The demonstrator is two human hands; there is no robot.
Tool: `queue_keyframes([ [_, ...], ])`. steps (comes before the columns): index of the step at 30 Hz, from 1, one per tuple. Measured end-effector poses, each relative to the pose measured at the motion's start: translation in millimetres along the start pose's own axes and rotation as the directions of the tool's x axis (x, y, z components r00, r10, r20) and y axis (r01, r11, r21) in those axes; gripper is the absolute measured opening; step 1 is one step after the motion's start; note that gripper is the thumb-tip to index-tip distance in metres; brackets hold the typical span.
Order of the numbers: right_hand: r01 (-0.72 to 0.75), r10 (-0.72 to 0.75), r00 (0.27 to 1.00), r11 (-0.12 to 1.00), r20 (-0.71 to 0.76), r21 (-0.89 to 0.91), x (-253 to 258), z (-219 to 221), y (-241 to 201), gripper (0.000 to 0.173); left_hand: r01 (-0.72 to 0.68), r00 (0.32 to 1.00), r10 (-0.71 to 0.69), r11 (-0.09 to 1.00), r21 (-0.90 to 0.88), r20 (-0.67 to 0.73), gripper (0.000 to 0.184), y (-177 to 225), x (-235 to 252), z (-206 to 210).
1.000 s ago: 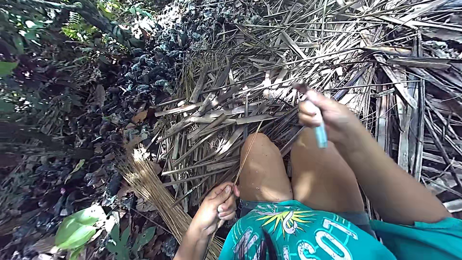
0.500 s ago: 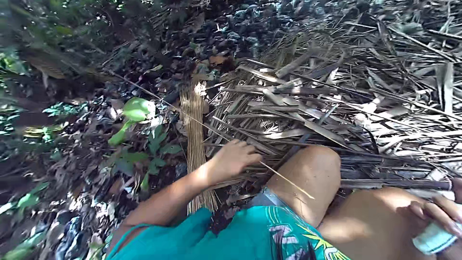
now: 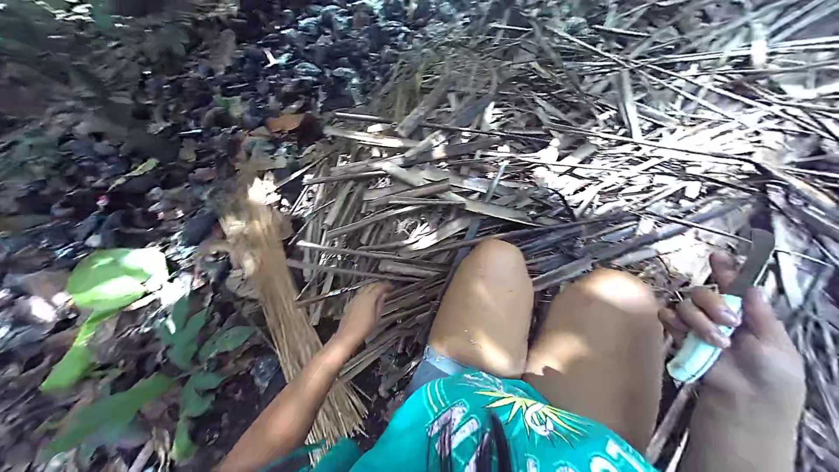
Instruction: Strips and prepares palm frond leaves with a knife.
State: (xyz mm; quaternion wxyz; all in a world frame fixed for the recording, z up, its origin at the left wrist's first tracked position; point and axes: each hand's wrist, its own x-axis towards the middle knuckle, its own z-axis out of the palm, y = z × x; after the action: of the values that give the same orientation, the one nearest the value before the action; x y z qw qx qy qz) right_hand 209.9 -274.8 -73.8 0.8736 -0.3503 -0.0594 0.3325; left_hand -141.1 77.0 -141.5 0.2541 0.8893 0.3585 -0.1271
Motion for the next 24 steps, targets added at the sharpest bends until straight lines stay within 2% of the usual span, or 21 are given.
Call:
queue_keyframes([
  [1,0.022,-0.022,1.0,1.0,-0.014,-0.001,-3.0,-0.8,-2.3,0.039,-0.067,0.996,0.064,0.997,-0.046,-0.054,0.036,26.7,30.3,-1.4],
  [4,0.105,-0.106,0.993,0.994,-0.056,-0.028,-15.9,-5.5,-13.2,0.04,-0.271,0.961,0.263,0.955,-0.123,-0.083,0.034,98.5,119.7,2.5],
  [7,0.174,-0.187,0.97,0.98,-0.153,-0.098,-34.1,-6.5,-25.4,0.045,-0.423,0.902,0.429,0.901,-0.1,0.043,0.033,144.8,200.4,28.5],
  [9,0.212,-0.231,0.955,0.97,-0.185,-0.117,-46.2,-10.0,-30.6,0.042,-0.468,0.864,0.462,0.883,-0.017,0.2,0.036,168.3,231.7,49.6],
  [10,0.226,-0.247,0.948,0.966,-0.2,-0.124,-51.8,-11.7,-31.7,0.04,-0.491,0.849,0.466,0.87,0.044,0.25,0.04,177.1,239.9,61.8],
  [12,0.23,-0.256,0.94,0.964,-0.225,-0.135,-60.5,-16.6,-33.0,0.039,-0.516,0.845,0.466,0.839,0.174,0.263,0.044,185.3,244.8,86.8],
  [15,0.218,-0.254,0.927,0.964,-0.276,-0.154,-66.6,-17.8,-31.6,0.039,-0.517,0.853,0.444,0.793,0.322,0.275,0.045,176.7,242.6,116.2],
  [18,0.218,-0.254,0.916,0.965,-0.309,-0.147,-67.0,-17.7,-29.8,0.041,-0.427,0.891,0.313,0.826,0.368,0.33,0.046,171.9,235.6,120.0],
  [20,0.211,-0.25,0.913,0.966,-0.321,-0.152,-66.3,-17.8,-29.8,0.044,-0.359,0.925,0.265,0.846,0.393,0.274,0.048,164.6,239.1,116.4],
  [22,0.205,-0.254,0.906,0.963,-0.337,-0.176,-64.9,-16.7,-30.1,0.046,-0.424,0.906,0.393,0.823,0.378,0.16,0.053,160.7,233.6,107.5],
  [24,0.205,-0.26,0.904,0.96,-0.341,-0.189,-63.6,-16.0,-28.7,0.046,-0.625,0.78,0.601,0.743,0.238,0.173,0.056,160.1,215.7,106.4],
])
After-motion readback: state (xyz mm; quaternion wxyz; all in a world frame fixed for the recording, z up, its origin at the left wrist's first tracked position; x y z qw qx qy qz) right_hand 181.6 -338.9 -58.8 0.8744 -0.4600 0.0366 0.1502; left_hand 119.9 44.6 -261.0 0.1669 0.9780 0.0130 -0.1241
